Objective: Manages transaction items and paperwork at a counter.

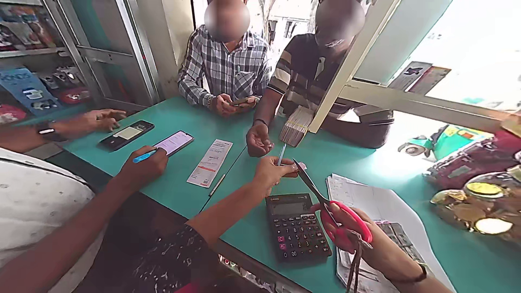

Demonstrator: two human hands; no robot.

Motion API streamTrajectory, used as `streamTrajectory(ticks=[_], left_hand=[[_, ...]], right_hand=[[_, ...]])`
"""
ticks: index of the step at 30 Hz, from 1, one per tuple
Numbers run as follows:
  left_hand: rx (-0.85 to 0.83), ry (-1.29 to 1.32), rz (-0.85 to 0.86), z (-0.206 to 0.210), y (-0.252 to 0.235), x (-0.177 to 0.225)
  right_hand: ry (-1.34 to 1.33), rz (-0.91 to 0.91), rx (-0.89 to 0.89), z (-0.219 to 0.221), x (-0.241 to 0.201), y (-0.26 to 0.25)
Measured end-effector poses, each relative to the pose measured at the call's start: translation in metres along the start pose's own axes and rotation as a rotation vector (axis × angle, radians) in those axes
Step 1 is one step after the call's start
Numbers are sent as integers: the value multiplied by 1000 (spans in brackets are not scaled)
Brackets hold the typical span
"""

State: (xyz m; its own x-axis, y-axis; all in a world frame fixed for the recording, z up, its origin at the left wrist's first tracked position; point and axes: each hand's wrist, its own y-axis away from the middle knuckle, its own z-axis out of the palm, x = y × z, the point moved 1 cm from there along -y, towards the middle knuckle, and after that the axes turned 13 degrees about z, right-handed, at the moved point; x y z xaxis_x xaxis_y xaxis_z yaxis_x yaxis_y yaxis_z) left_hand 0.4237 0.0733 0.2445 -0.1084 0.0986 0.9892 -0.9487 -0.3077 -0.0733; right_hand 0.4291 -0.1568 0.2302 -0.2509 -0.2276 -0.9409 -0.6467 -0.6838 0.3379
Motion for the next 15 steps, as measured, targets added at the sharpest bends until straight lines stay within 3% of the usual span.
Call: streamTrajectory(ticks=[10, 15], left_hand=[[-5, -56, -74, 16, -34, -16], [-92, -90, 67, -4, -6, 3]], right_hand=[[14, 17, 140, -16, -6, -20], [450, -24, 333, -44, -12, -4]])
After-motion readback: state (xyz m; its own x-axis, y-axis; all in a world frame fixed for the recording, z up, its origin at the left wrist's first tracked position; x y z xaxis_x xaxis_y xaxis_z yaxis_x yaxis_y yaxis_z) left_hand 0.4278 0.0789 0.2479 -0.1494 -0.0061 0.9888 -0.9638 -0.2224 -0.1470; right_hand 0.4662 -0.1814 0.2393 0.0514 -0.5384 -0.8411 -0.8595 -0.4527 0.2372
